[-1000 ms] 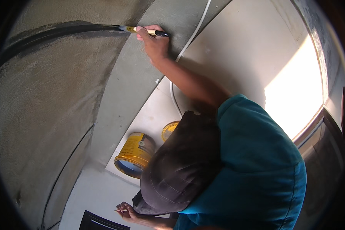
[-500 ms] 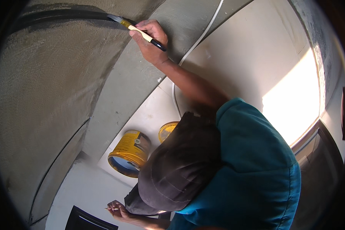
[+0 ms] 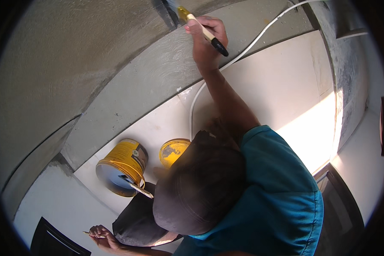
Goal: The person paints a textured ceiling using a paintbrush and a can of grey paint. They repeatedly dip the brush into the paint can and apply paint to the ceiling surface, focusing on seams and edges.
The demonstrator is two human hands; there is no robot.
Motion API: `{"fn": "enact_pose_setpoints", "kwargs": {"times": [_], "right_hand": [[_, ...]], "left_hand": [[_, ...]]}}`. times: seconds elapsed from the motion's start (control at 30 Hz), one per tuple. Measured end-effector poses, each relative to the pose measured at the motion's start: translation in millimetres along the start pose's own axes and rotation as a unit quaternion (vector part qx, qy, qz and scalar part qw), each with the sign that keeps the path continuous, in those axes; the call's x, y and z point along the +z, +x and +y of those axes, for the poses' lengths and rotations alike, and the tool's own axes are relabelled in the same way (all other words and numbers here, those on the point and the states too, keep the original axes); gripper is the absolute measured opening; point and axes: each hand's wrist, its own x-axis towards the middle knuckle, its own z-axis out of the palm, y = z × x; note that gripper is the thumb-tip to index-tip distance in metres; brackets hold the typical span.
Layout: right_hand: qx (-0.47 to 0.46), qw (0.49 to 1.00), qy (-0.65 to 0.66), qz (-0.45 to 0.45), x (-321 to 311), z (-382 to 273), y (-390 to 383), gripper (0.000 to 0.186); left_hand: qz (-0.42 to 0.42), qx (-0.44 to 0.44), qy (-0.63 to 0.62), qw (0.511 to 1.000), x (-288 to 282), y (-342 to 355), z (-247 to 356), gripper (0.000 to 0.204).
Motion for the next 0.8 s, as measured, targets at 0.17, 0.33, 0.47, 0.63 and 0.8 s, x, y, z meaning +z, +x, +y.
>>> {"fn": "enact_pose_setpoints", "kwargs": {"times": [0.17,0.33,0.47,0.63,0.8], "right_hand": [[0.182,0.968,-0.172,-0.011,-30,39,-14,0.015],[0.148,0.983,-0.109,-0.023,1,31,-5,0.018],[-0.126,0.926,-0.329,-0.137,-11,4,-6,0.014],[-0.217,0.877,-0.371,-0.214,-3,33,-13,0.011],[-0.388,0.797,-0.424,-0.185,29,-6,-6,0.012]], "left_hand": [[0.019,0.022,-0.012,1.000,-8,-11,-3,0.022],[0.053,0.047,-0.072,0.995,36,-23,-31,0.030],[0.065,0.051,-0.107,0.991,34,-26,-31,0.028],[0.085,0.030,-0.144,0.986,35,-26,-26,0.026],[0.110,0.016,-0.161,0.981,19,-25,-14,0.029]]}}
